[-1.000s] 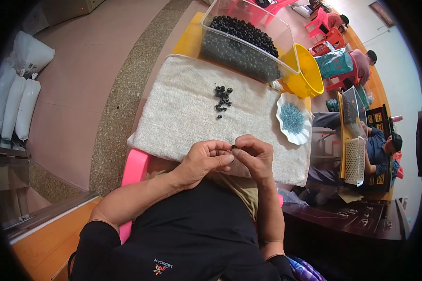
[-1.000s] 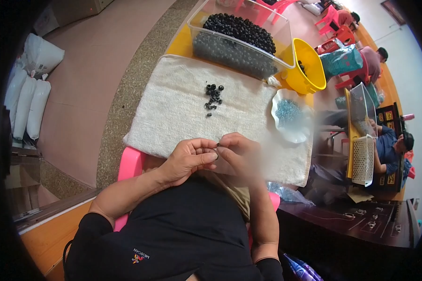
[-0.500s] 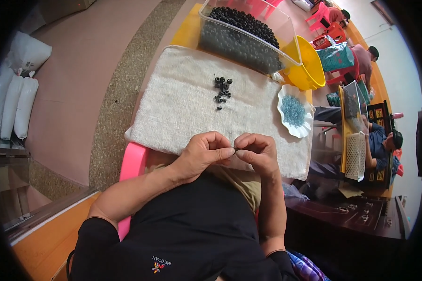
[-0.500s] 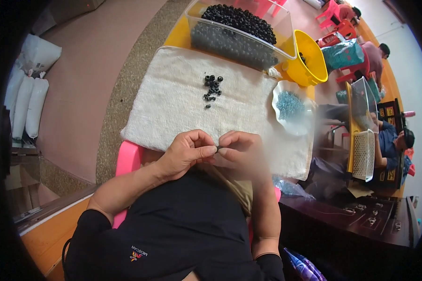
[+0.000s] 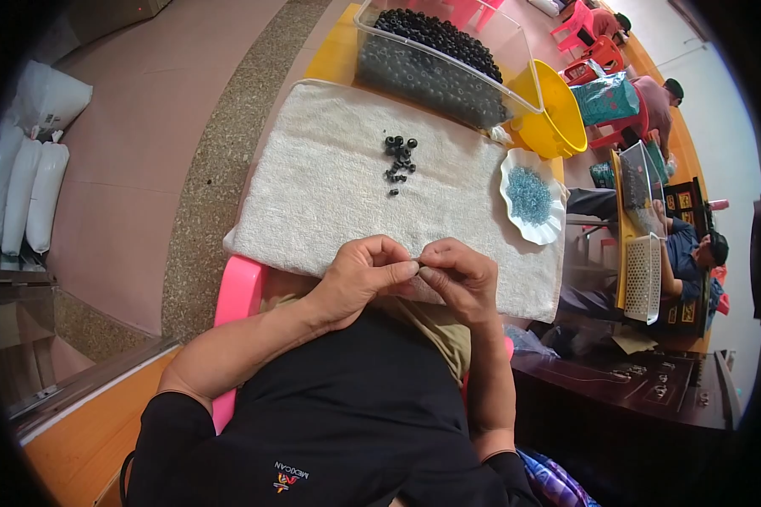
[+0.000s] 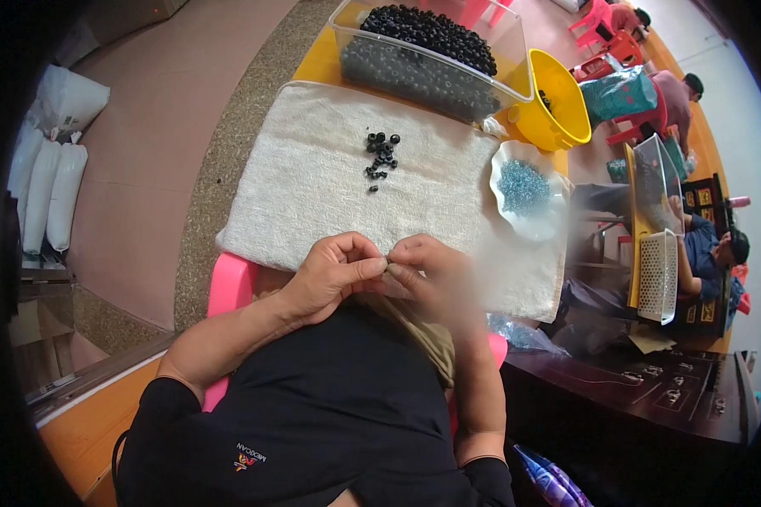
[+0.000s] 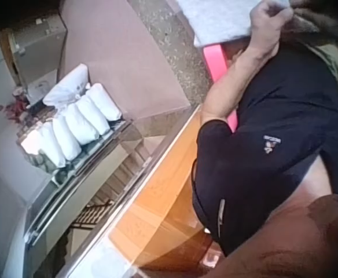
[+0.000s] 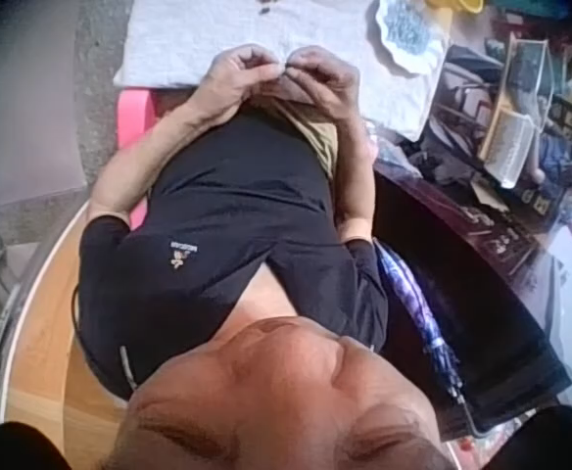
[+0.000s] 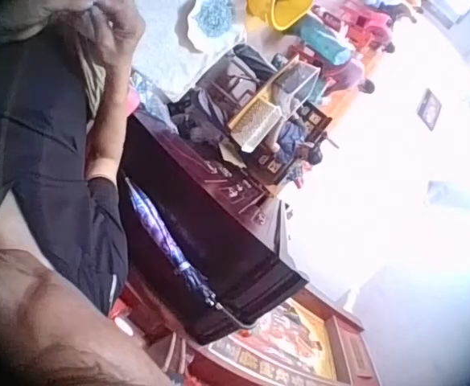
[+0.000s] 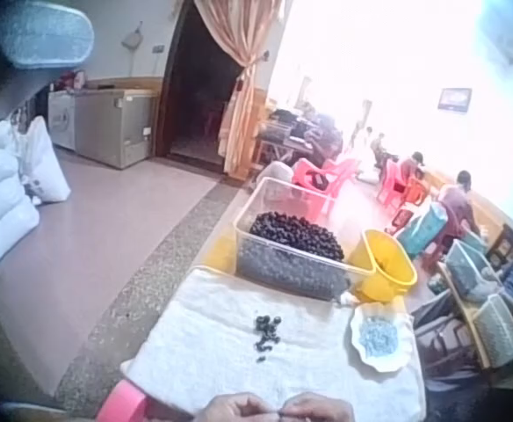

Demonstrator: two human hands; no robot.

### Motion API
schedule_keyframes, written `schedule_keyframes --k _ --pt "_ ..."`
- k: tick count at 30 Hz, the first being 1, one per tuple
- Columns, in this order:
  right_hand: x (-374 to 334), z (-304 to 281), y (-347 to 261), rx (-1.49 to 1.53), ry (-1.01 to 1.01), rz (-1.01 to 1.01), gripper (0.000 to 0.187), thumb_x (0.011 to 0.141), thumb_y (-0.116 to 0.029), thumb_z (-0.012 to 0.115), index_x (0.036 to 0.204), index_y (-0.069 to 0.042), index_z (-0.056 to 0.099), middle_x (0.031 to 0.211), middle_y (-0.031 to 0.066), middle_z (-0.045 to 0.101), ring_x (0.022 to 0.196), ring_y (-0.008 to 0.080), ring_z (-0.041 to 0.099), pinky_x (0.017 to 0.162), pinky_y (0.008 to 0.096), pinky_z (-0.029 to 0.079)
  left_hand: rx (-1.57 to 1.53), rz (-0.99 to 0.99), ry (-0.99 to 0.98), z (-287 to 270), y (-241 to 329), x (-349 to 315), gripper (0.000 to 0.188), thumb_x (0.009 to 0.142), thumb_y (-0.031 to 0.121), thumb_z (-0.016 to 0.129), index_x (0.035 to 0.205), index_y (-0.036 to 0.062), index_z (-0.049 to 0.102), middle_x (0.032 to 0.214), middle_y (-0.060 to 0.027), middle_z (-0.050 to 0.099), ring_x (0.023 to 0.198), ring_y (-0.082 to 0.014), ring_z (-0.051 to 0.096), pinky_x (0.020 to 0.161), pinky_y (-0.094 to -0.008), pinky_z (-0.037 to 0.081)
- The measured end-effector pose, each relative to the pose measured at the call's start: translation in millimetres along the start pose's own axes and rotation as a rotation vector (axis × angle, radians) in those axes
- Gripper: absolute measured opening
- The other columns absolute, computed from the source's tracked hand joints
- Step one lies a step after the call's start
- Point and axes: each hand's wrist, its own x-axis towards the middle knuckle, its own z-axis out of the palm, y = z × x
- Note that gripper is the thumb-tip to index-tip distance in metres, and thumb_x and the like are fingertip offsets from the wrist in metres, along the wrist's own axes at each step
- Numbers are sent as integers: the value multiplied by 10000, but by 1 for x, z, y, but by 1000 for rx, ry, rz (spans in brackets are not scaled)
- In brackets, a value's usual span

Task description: Sorting small black components from a container onto a white cloth.

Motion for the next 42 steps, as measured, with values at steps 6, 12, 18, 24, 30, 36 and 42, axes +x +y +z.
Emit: schedule_keyframes --k 6,12,18,24,30,36,42 --pt "-5 20 -2 -276 166 -273 261 822 83 676 1071 16 639 971 163 645 857 216 646 746 276 514 -58 19 41 3 1 -2 107 918 72 669 993 21 612 935 -42 634 834 -114 640 763 -270 577" --pt "-7 31 -2 -473 271 -348 397 712 15 785 1082 -1 639 970 164 642 842 262 658 724 322 534 -70 15 88 1 -1 -2 97 911 53 668 973 30 598 909 -49 655 792 -130 659 753 -277 573" --pt "-7 39 -1 -520 334 -376 384 693 6 801 1042 -3 642 955 171 648 827 280 664 703 328 540 13 72 105 3 -2 -2 95 897 34 680 958 32 607 871 -49 664 762 -111 651 697 -232 550" --pt "-5 43 4 -544 364 -426 350 693 39 767 1018 10 638 928 176 652 803 282 670 671 328 540 33 145 132 1 -8 -1 84 889 46 697 934 15 633 872 -35 663 767 -82 626 695 -226 538" --pt "-1 42 10 -449 359 -404 356 700 45 759 1024 4 618 937 180 646 819 298 666 704 341 539 79 164 168 1 -12 3 81 901 42 679 966 22 635 890 -41 668 792 -87 635 714 -216 538" --pt "2 41 8 -494 379 -475 443 705 41 767 1111 -3 596 936 176 645 847 301 660 750 344 532 57 159 173 5 -10 2 124 901 68 695 997 -3 660 899 -29 678 796 -62 615 725 -199 503" --pt "-1 41 17 -500 432 -513 627 680 41 788 1245 24 517 927 156 666 847 271 675 769 353 540 49 118 139 7 -6 -1 133 910 75 686 1014 -5 659 909 -38 681 797 -75 629 703 -216 533"
